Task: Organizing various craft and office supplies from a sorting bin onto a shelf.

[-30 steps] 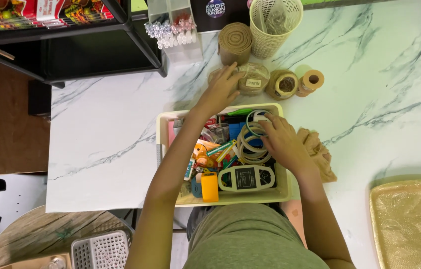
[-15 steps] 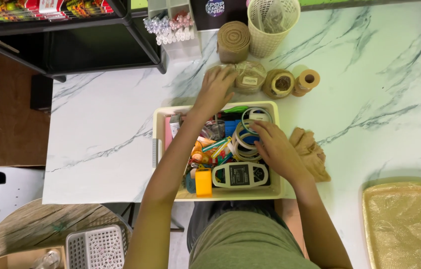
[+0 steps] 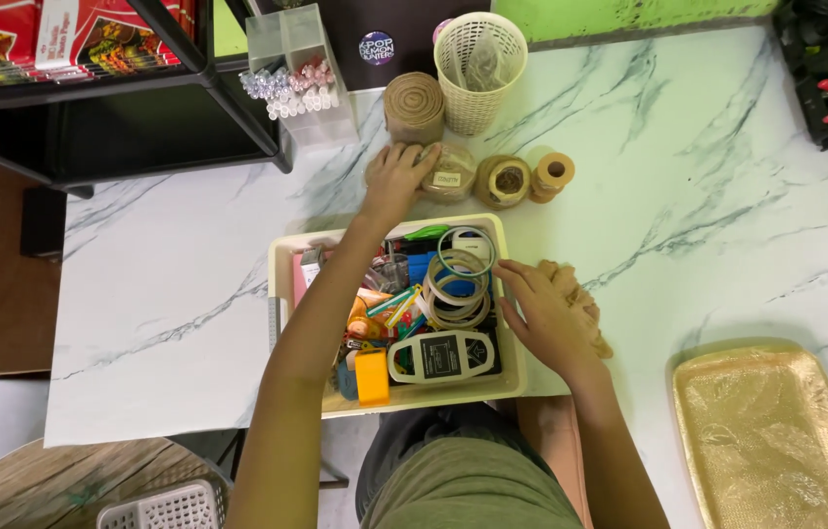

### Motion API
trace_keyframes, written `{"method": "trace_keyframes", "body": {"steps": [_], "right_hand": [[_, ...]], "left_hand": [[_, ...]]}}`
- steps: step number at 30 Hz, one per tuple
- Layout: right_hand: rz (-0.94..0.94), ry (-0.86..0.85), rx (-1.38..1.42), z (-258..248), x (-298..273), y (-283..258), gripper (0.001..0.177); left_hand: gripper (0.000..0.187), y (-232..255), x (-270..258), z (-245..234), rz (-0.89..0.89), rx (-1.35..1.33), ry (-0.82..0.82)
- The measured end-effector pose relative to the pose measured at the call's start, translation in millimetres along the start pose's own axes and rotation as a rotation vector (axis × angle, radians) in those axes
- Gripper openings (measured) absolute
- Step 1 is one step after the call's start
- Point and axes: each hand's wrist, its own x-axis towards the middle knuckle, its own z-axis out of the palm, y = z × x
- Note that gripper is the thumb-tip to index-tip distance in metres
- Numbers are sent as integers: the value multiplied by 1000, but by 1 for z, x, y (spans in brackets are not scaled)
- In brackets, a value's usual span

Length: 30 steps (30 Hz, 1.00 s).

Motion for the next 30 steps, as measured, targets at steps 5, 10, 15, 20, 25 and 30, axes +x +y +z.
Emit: {"method": "trace_keyframes", "body": {"steps": [5,10,15,20,25,30], "right_hand": [[-17,-6,-64,-11,5,-11,42],[28,4,-125,-9,7,-19,41],[41,4,-42,6,13,-29,41],[48,32,83,17,19,-58,42],[44,58,53,38,21,-64,43],[73,77,-25,52,20,-71,41]], "left_hand": [[85,-2,-12,-16,29,-14,43],[82,-15,-16,-30,11,-82,33],[70,-26,-11,-20,-3,-59,-17],[64,-28,-2,-30,-35,-237,-80],[53,-20,-19,-69,22,-348,-109],[48,-8,-67,-116,105,-506,-185]]}}
